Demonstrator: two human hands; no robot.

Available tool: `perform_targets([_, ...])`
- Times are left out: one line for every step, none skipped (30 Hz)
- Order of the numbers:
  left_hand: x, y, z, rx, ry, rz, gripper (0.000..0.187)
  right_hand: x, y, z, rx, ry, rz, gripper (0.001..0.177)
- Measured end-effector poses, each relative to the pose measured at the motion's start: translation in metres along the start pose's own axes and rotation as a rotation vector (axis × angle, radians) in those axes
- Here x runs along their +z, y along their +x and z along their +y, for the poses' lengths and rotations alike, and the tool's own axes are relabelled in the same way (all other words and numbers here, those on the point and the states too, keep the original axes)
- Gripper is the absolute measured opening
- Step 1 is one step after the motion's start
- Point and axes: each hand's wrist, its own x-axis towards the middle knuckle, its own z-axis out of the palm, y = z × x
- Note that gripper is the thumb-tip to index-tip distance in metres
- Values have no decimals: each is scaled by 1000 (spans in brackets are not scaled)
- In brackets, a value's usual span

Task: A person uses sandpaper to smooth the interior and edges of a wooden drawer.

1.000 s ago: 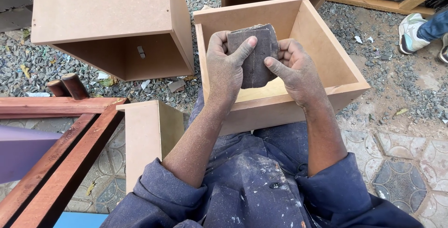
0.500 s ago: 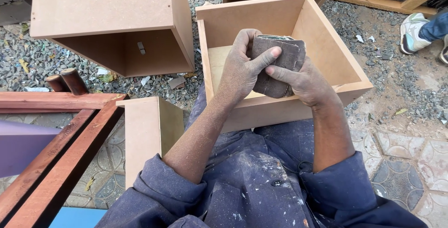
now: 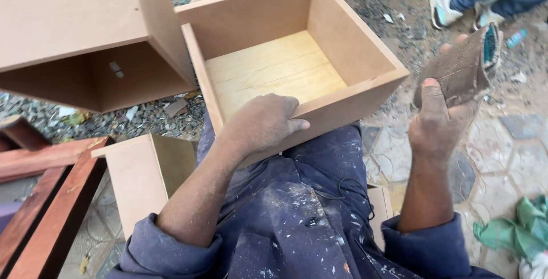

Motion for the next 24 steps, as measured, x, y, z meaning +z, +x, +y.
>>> perform_targets([6, 0, 10, 18, 4, -14, 47, -11, -4, 7, 4, -18, 15, 57])
perform_targets([12, 0, 20, 27, 19, 7, 43, -22, -5, 14, 130, -222, -30, 76])
perform_targets([17, -1, 29, 37, 33, 29, 40, -33, -8, 21, 262, -425, -70, 98])
perform_targets([19, -5, 36, 51, 33, 22, 40, -11, -10, 16, 264, -437, -60, 98])
perform_targets([20, -10, 44, 20, 0, 46, 38, 11, -12, 12, 443, -214, -5, 69])
perform_targets([22, -14, 51, -17, -33, 73, 37, 34, -12, 10, 614, 20, 48, 79])
perform_targets([22, -13, 49, -8, -33, 69, 37, 34, -37, 9, 614, 13, 55, 79])
perform_targets([23, -13, 47, -27, -21, 82, 35, 36, -62, 8, 139, -442, -191, 72])
perform_targets([24, -13, 45, -46, -9, 96, 34, 38, -88, 6, -361, -874, -428, 86])
perform_targets([20, -17, 48, -43, -10, 89, 34, 33, -86, 8, -354, -878, -428, 86])
perform_targets([17, -21, 50, -66, -30, 70, 33, 28, -84, 9, -275, -890, -398, 82])
perform_targets([13, -24, 53, -83, -48, 50, 33, 22, -81, 10, -196, -906, -361, 79])
perform_targets([14, -23, 54, -74, -45, 41, 33, 11, -60, 21, -188, -915, -356, 79])
perform_targets([14, -24, 54, -61, -24, 58, 34, 2, -41, 32, -76, -925, -303, 74])
perform_targets([14, -26, 54, -47, -3, 76, 34, -7, -21, 43, 36, -932, -249, 69])
perform_targets([14, -27, 54, -39, 1, 74, 34, 2, -37, 33, 37, -938, -242, 69])
perform_targets([14, -27, 54, -49, 10, 71, 34, 11, -52, 22, -63, -939, -290, 66])
perform_targets([15, -28, 55, -62, 14, 74, 33, 20, -66, 13, -170, -938, -342, 63])
perform_targets([18, -26, 54, -57, 14, 78, 33, 22, -67, 11, -174, -943, -340, 63])
perform_targets([21, -27, 53, -59, 29, 89, 33, 25, -70, 9, -325, -933, -418, 60])
perform_targets([25, -27, 52, -62, 45, 100, 33, 28, -74, 7, -477, -919, -496, 58])
perform_targets([26, -27, 50, -56, 47, 94, 33, 20, -44, 10, -470, -926, -493, 58])
perform_targets([27, -27, 49, -34, 62, 100, 34, 12, -14, 12, -80, -790, -362, 37])
perform_targets([27, -26, 47, -14, 77, 115, 35, 6, 18, 16, 289, -631, -221, 31])
